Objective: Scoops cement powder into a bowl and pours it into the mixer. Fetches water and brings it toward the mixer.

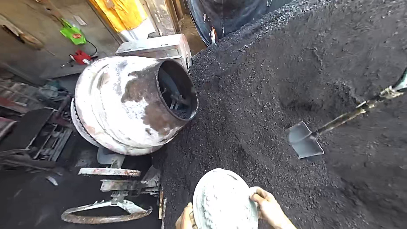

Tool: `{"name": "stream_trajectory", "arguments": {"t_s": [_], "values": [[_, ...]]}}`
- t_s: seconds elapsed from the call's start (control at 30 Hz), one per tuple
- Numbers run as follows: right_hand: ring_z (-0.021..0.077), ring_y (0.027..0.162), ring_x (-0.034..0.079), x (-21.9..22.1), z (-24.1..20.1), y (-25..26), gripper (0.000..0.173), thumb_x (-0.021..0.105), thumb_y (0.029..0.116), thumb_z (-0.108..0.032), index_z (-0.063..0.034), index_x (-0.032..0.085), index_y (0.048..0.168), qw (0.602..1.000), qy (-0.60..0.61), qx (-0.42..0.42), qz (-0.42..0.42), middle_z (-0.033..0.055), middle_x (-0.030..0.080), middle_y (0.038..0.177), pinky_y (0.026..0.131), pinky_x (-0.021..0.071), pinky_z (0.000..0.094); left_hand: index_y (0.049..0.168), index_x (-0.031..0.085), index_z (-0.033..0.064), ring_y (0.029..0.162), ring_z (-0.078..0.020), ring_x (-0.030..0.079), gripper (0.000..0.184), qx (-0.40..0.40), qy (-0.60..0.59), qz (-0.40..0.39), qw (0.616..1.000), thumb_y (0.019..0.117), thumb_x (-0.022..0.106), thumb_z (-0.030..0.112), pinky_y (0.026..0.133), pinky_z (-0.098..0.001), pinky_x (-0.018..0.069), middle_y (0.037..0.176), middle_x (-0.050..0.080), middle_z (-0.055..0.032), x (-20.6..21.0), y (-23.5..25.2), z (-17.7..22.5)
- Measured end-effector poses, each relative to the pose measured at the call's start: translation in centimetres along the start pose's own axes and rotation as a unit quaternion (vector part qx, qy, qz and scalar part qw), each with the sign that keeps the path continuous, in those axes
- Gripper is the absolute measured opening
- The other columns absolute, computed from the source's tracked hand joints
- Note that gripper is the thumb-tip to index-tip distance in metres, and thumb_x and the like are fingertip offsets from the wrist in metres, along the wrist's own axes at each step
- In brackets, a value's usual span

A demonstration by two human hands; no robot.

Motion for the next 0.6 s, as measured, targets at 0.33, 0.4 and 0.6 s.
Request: {"name": "stream_trajectory", "arguments": {"t_s": [0.33, 0.4, 0.6], "values": [[0.0263, 0.068, 0.07, 1.1, -21.7, 10.7, 0.014, 0.065, 0.0925, 0.001, 0.0011, 0.064, 0.106, 0.993, 0.033, -0.057, 0.102, 0.0161, 0.068, 0.087, 0.053, 0.0615, 0.0429, 0.095, 0.07, 0.0, 0.071, -0.0208, 0.069, 0.04, 0.021, 0.026, -0.159, 0.987, 0.1067, 0.054, 0.034, 0.066, -0.0395, 0.0583, 0.079, 0.071, -0.0118, 19.6, 14.1, 20.9], [0.0256, 0.066, 0.069, 4.3, -26.0, 15.2, 0.016, 0.066, 0.0921, 0.001, 0.0017, 0.063, 0.108, 0.991, 0.022, -0.073, 0.106, 0.0158, 0.068, 0.086, 0.053, 0.0614, 0.0426, 0.091, 0.07, 0.0008, 0.071, -0.0206, 0.068, 0.037, 0.046, 0.03, -0.17, 0.984, 0.1053, 0.056, 0.032, 0.067, -0.0402, 0.0582, 0.078, 0.07, -0.011, 22.6, 19.3, 26.2], [0.0275, 0.067, 0.07, 17.2, -34.0, 28.1, 0.016, 0.069, 0.0937, -0.003, 0.0033, 0.062, 0.106, 0.992, 0.018, -0.059, 0.112, 0.018, 0.068, 0.086, 0.056, 0.0618, 0.0442, 0.117, 0.07, 0.002, 0.11, -0.0259, 0.065, 0.039, 0.193, 0.176, -0.075, 0.962, 0.1036, 0.058, 0.037, 0.098, -0.0485, 0.0518, 0.116, 0.069, -0.0162, 24.7, 33.6, 37.4]]}}
Point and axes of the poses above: each hand's wrist, its own y-axis towards the middle knuckle, its own x-axis out of the palm, z = x × y, the point moved 7 cm from there along y, towards the middle knuckle
